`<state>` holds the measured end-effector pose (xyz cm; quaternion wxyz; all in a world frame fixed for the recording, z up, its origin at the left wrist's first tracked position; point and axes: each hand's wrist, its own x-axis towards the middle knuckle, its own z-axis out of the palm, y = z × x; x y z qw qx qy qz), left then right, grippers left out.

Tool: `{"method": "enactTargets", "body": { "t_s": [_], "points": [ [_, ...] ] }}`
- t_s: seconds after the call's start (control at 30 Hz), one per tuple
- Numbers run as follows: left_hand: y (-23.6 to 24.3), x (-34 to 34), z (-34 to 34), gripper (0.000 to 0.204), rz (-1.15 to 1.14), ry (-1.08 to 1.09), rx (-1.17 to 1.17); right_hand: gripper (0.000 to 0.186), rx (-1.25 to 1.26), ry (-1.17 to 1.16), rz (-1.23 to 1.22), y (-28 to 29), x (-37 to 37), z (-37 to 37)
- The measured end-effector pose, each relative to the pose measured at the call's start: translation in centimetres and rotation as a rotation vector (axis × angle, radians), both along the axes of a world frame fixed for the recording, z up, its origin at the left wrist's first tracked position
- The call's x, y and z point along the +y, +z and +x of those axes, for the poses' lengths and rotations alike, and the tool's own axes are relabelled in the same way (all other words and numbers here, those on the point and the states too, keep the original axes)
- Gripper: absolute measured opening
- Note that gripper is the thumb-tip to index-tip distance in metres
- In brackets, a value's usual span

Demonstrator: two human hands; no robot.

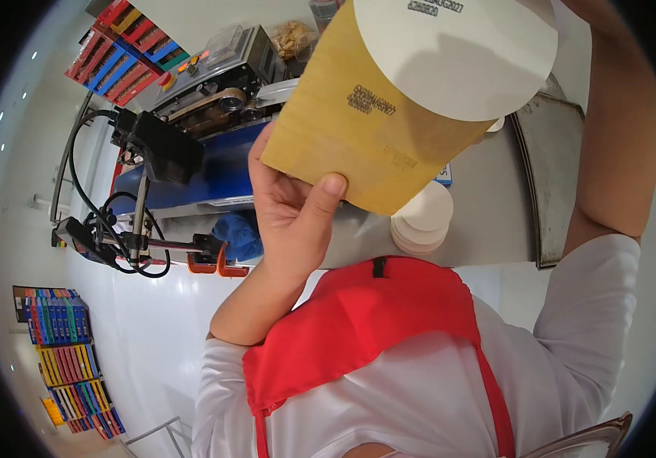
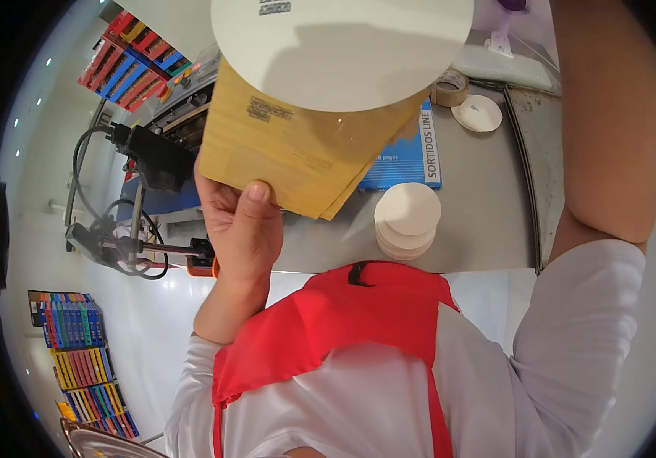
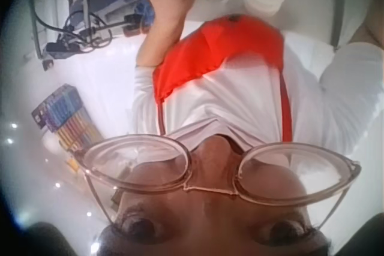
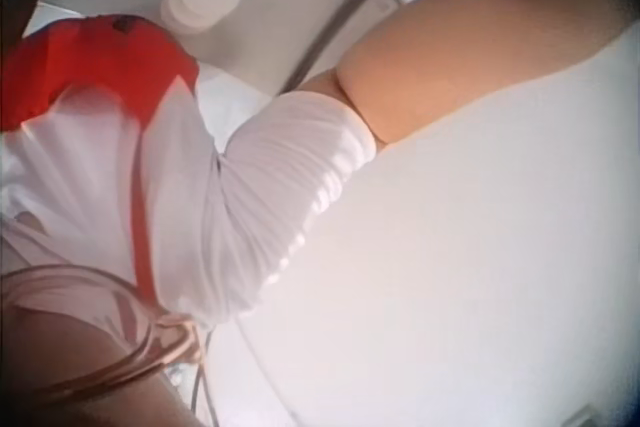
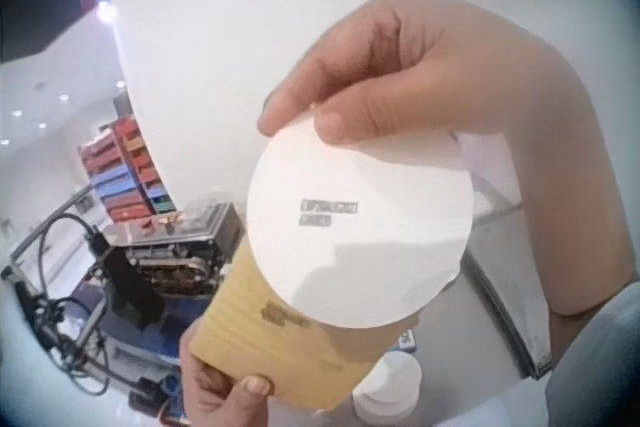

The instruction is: The person places round cardboard circles into a conveyor-fed heat-sealing machine one by one, then carries the stack of circles to a large metal table and places them down.

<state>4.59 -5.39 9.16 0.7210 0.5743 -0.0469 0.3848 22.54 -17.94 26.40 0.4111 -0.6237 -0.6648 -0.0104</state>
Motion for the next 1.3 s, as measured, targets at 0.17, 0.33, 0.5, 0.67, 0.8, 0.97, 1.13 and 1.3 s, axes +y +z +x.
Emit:
{"method": "enactTargets", "body": {
  "t_s": [0.17,0.33,0.5,0.67,0.8,0.97,1.13,1.3],
  "points": [
    [0.6,0.0,-0.9,0.057,0.014,0.012,-0.015,0.023,0.116,0.171,-0.065,0.8,0.4,-0.3],
    [0.7,0.1,-1.3,0.061,0.038,-0.006,-0.022,0.023,-0.038,0.037,-0.051,1.2,-0.4,-1.0],
    [0.6,-0.1,-1.5,0.062,0.042,0.006,-0.010,0.022,0.037,0.116,-0.077,0.9,-0.2,-0.3],
    [0.2,-0.1,-1.3,0.062,0.042,0.013,-0.022,0.023,0.049,0.111,-0.089,0.4,-0.4,-0.9],
    [-0.1,0.0,-0.9,0.062,0.062,0.037,0.007,0.024,-0.242,-0.089,0.049,-1.1,-0.5,-1.8],
    [-0.3,0.0,-0.6,0.063,0.081,0.069,0.010,0.025,-0.180,-0.049,0.029,-1.1,-0.5,-0.2],
    [-0.6,0.2,0.2,0.063,0.112,0.114,0.070,0.028,-0.011,0.010,-0.060,-1.4,-1.2,2.0],
    [-1.8,1.4,0.2,0.060,0.062,0.313,0.103,0.030,0.325,-0.107,-0.274,-5.0,-1.9,7.5]
  ]
}}
